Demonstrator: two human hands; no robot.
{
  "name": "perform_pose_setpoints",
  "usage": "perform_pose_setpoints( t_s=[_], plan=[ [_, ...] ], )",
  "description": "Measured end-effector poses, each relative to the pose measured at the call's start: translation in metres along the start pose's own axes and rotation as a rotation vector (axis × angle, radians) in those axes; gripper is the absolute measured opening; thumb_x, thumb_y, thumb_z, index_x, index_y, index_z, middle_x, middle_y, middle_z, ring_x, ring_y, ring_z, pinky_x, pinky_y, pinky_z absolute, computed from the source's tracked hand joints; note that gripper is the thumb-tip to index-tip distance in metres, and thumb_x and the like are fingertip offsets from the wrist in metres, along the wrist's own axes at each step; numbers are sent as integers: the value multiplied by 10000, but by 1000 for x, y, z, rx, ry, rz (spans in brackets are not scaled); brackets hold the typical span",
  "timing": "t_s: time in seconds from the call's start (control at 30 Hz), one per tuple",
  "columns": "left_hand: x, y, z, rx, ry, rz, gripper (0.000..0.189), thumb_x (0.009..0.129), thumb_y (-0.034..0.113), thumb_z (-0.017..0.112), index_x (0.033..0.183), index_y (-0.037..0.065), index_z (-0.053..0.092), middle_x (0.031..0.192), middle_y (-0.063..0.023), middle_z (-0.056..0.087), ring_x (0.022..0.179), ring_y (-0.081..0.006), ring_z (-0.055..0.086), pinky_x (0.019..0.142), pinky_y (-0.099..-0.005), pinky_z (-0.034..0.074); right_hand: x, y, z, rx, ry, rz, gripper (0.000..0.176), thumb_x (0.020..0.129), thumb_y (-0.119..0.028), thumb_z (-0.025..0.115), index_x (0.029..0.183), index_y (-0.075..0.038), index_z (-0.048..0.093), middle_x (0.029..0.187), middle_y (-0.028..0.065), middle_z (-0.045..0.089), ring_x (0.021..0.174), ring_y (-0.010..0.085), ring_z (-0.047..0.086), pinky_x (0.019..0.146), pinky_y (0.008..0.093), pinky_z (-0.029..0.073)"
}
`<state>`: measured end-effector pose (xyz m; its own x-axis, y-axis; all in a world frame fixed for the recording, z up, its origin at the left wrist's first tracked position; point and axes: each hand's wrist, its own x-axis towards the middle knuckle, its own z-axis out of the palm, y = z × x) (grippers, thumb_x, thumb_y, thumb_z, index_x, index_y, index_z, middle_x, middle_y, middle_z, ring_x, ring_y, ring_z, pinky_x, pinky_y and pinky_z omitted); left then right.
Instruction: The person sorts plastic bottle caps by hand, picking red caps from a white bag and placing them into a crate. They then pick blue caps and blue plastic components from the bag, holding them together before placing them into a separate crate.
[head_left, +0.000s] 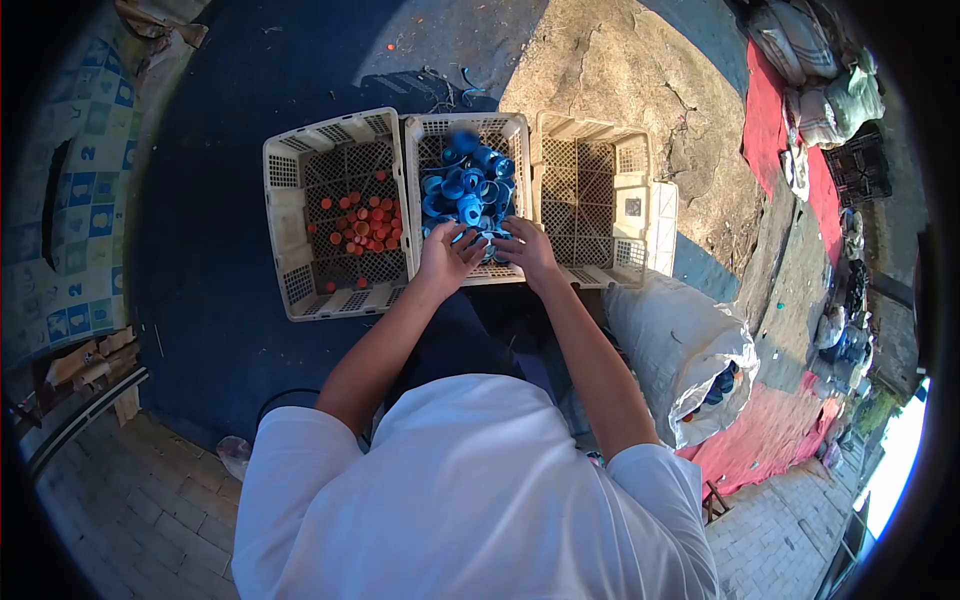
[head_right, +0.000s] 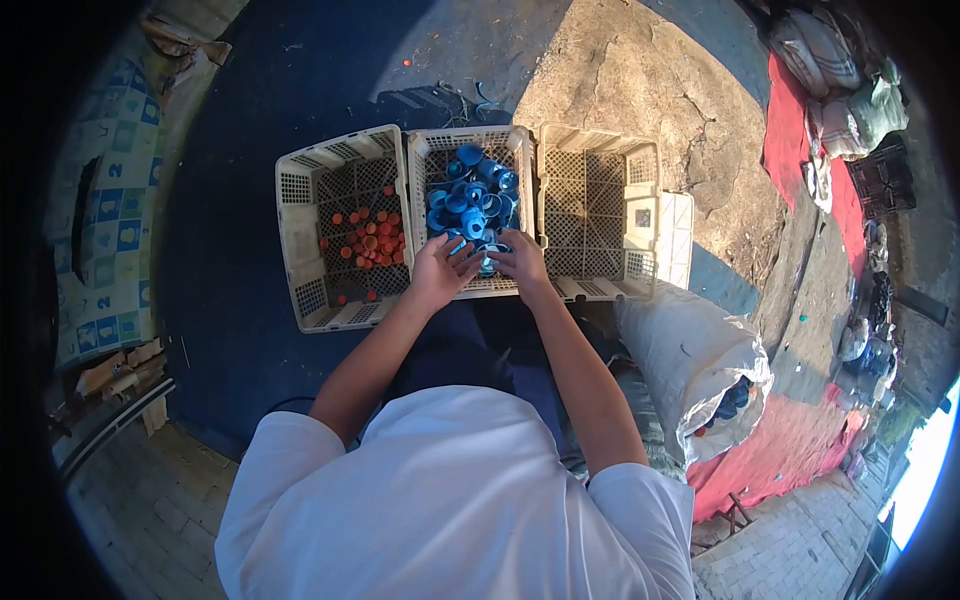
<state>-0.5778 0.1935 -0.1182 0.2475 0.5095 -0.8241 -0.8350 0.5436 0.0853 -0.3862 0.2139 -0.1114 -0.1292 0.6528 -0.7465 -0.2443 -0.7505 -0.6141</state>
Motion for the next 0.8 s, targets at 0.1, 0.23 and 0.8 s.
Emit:
perform_pose_setpoints(
  t_s=[0.1, 0.23, 0.8],
  plan=[
    [0, -2, -8, 16, 2, -11, 397, 976, 282, 625, 1271, 25, 557, 1218, -115, 599, 1159, -303, 618, 981, -434, 524, -14, 8, -19, -12, 50, 61, 458, 1013, -342, 515, 1352, -34, 530, 1299, 156, 627, 1057, 294, 692, 903, 410, 541],
    [9, -12, -9, 93, 58, 2, 229, 1017, 168, 572, 1226, 81, 611, 1105, -42, 660, 923, -172, 660, 807, -326, 559, -39, 32, -62, 14, 129, 71, 402, 1019, -328, 510, 1299, -46, 569, 1203, 133, 676, 981, 245, 703, 851, 372, 543],
    [17, -153, 100, 544, -163, -199, 350, 990, 19, 554, 1331, 84, 517, 1340, -95, 638, 1208, -278, 628, 954, -388, 556, -213, 88, -212, 104, 694, -392, 284, 973, -223, 628, 1175, -26, 663, 1027, 68, 710, 873, 147, 668, 811, 301, 538]
  ],
)
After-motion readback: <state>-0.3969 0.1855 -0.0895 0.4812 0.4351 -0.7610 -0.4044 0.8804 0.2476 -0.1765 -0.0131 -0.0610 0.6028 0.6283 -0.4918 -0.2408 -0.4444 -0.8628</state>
